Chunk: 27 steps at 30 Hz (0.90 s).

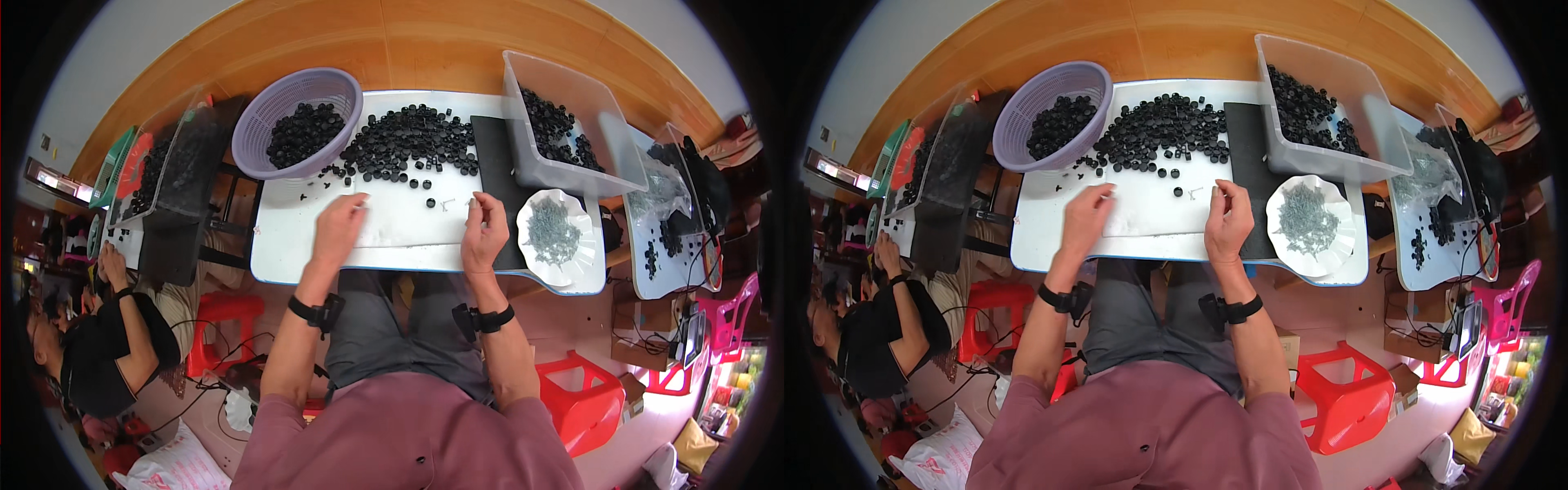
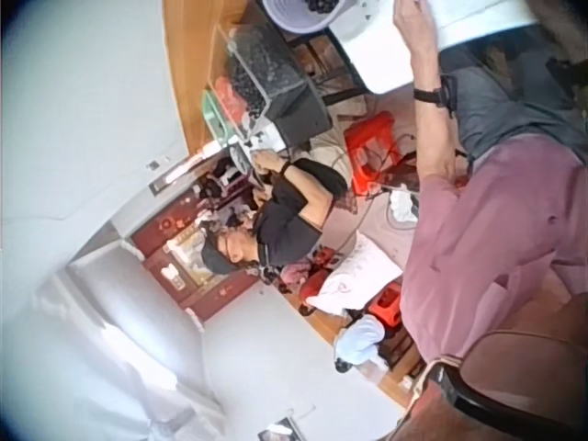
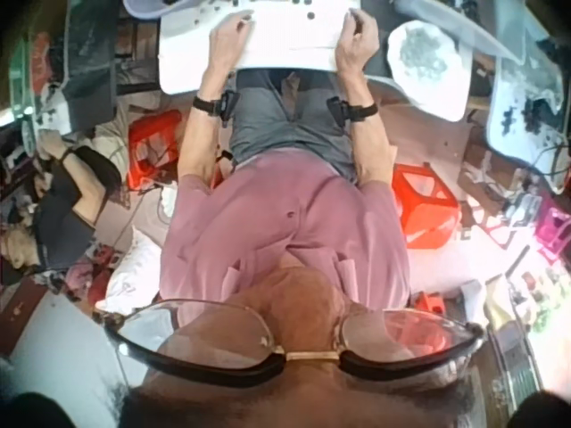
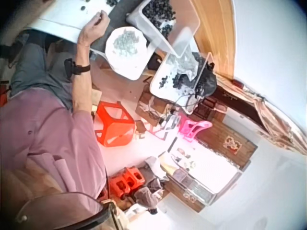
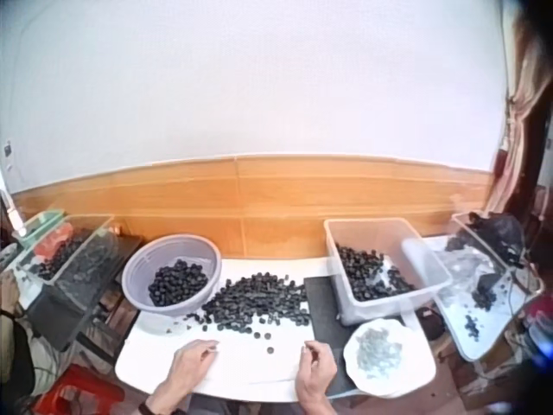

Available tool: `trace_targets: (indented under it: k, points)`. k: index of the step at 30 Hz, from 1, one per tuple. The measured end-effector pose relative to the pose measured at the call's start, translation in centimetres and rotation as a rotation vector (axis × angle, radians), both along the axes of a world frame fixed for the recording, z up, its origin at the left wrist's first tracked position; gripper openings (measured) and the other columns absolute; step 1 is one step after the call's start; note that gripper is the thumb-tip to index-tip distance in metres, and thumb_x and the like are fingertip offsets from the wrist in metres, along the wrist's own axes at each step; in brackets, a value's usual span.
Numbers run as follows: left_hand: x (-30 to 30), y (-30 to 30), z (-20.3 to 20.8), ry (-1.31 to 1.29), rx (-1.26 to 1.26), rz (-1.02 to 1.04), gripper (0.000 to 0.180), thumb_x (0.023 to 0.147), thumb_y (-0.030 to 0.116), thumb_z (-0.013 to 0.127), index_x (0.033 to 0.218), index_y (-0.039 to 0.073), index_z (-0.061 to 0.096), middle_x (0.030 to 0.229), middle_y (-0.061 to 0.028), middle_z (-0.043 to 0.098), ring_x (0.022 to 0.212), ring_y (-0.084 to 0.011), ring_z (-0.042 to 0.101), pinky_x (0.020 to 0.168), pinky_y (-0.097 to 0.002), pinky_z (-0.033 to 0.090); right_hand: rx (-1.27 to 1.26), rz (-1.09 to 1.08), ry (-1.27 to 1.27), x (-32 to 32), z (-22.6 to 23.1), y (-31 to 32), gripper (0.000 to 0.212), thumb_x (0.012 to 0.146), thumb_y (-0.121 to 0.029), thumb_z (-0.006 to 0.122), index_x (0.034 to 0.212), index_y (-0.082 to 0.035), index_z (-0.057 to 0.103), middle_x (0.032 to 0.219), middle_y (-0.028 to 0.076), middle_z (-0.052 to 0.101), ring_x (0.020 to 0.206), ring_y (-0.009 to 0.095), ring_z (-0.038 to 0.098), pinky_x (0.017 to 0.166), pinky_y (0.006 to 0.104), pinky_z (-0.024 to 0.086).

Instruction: The person picks up a black plastic component and a small metal pin, inserts the pin into the component, and places the assembled unit on the table, repeating the process several times.

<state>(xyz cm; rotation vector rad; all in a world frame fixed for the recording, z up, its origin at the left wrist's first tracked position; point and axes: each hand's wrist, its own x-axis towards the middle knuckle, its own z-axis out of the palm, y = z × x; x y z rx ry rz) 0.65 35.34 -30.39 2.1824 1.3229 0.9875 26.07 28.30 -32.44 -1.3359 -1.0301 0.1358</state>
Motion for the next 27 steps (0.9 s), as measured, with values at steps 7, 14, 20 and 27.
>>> trace_targets:
  k: [7,14,20,27]
  points:
    - [8.7,-0.4,0.8,-0.018,-0.046,-0.27,0.023,0.088,0.01,0.073,0.11,0.003,0.073,0.093,-0.0134,0.067,0.093,-0.0317,0.066,0.085,-0.0419,0.054,-0.02,-0.019,0.086,0.2,0.0,0.0,0.009,0.098,-0.004,0.067,0.105,0.0,0.07,0.088,0.005,0.066,0.071,0.01,0.057,0.065,0.0264,0.048]
    - [9.2,0.4,-0.8,-0.034,-0.146,-0.251,0.025,0.084,0.011,0.078,0.107,0.004,0.074,0.091,-0.0107,0.067,0.086,-0.0261,0.066,0.079,-0.0358,0.054,-0.112,0.035,0.048,3.2,2.8,-0.2,0.006,0.095,-0.005,0.071,0.099,-0.001,0.073,0.086,0.006,0.067,0.07,0.012,0.059,0.065,0.0272,0.049]
    - [8.9,-0.4,-1.6,-0.241,-0.157,-0.063,0.024,0.083,0.013,0.081,0.104,0.006,0.073,0.092,-0.0074,0.072,0.077,-0.0194,0.065,0.072,-0.0318,0.055,-0.351,0.183,-0.678,7.3,4.9,1.2,0.009,0.083,-0.004,0.075,0.092,-0.007,0.075,0.084,0.008,0.068,0.075,0.027,0.065,0.073,0.0398,0.047]
    - [8.6,-0.3,-1.3,-0.254,-0.074,-0.151,0.023,0.084,0.007,0.079,0.106,0.005,0.074,0.096,-0.0084,0.073,0.079,-0.0197,0.067,0.073,-0.0312,0.056,-0.496,0.357,-0.929,7.1,4.9,2.8,0.009,0.083,-0.005,0.072,0.09,-0.01,0.073,0.092,0.005,0.065,0.096,0.025,0.063,0.085,0.0381,0.043]
